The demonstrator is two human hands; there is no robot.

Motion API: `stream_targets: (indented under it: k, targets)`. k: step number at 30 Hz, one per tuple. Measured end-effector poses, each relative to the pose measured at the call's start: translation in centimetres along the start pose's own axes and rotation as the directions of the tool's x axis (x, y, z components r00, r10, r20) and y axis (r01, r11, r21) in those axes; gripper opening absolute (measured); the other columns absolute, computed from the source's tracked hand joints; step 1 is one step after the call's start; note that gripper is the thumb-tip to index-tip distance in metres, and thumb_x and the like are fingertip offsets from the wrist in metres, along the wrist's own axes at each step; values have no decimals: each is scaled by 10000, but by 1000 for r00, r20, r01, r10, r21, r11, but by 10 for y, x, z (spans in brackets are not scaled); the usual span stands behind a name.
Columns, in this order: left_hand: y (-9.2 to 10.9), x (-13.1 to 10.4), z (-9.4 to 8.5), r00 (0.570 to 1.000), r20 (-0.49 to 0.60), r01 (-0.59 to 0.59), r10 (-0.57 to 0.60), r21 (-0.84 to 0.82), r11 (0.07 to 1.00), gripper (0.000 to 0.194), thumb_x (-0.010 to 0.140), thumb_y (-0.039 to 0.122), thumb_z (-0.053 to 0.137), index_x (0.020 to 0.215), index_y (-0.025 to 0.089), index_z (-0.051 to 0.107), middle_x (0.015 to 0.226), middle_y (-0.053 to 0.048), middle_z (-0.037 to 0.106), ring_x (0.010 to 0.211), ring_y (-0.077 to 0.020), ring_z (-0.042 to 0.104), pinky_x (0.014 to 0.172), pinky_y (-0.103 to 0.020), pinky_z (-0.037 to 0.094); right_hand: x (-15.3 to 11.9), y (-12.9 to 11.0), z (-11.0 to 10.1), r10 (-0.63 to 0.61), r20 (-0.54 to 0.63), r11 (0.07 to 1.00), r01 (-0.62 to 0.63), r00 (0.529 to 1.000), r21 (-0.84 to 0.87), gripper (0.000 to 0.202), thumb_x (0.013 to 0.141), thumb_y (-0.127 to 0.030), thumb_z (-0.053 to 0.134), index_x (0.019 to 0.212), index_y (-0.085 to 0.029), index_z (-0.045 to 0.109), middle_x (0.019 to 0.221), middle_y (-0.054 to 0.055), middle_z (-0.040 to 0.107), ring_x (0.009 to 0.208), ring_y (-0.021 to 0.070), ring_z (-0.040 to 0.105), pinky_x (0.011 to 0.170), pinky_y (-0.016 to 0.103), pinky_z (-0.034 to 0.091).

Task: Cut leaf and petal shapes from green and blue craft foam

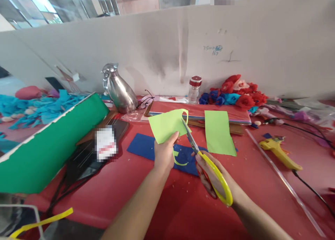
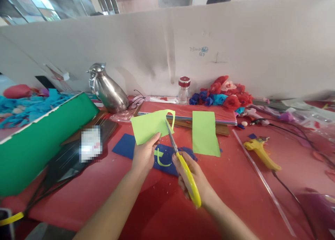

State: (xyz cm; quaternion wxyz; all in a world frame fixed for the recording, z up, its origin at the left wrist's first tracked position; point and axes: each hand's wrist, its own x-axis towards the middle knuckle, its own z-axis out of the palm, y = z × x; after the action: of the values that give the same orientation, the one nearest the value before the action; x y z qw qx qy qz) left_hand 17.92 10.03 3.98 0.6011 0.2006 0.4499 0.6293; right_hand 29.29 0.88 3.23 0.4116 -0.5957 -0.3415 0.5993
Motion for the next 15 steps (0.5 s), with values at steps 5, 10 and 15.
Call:
stream_targets:
  k: [5, 10, 15]
  targets:
    - [-1, 1, 0, 1000, 18, 10, -10, 0, 1000, 354, 380, 189, 869, 686, 144, 697, 685, -15, 700, 608, -123, 616, 634, -266, 484, 1, 2, 0, -6, -6, 1000, 6, 1000, -8, 514, 742, -746, 554, 856, -257, 442, 510, -128, 412, 271, 38, 299, 227, 150, 261]
    - [-1, -1, -3, 996, 83, 20, -29, 105, 994, 263, 436, 199, 847, 641, 144, 692, 622, 0, 668, 565, -107, 579, 588, -250, 453, 3, 1, -7, 42, 43, 999, -41, 998, -5, 544, 752, -764, 519, 952, -265, 438, 434, -138, 375, 309, 55, 280, 291, 149, 266]
    - [-1, -4, -3, 986, 144, 64, -86, 153, 986, 265, 440, 185, 841, 662, 144, 703, 640, -6, 676, 580, -114, 582, 578, -249, 447, 5, 1, -17, -12, 90, 1000, 14, 996, -18, 548, 786, -755, 488, 1017, -259, 449, 422, -134, 368, 323, 65, 277, 317, 163, 250]
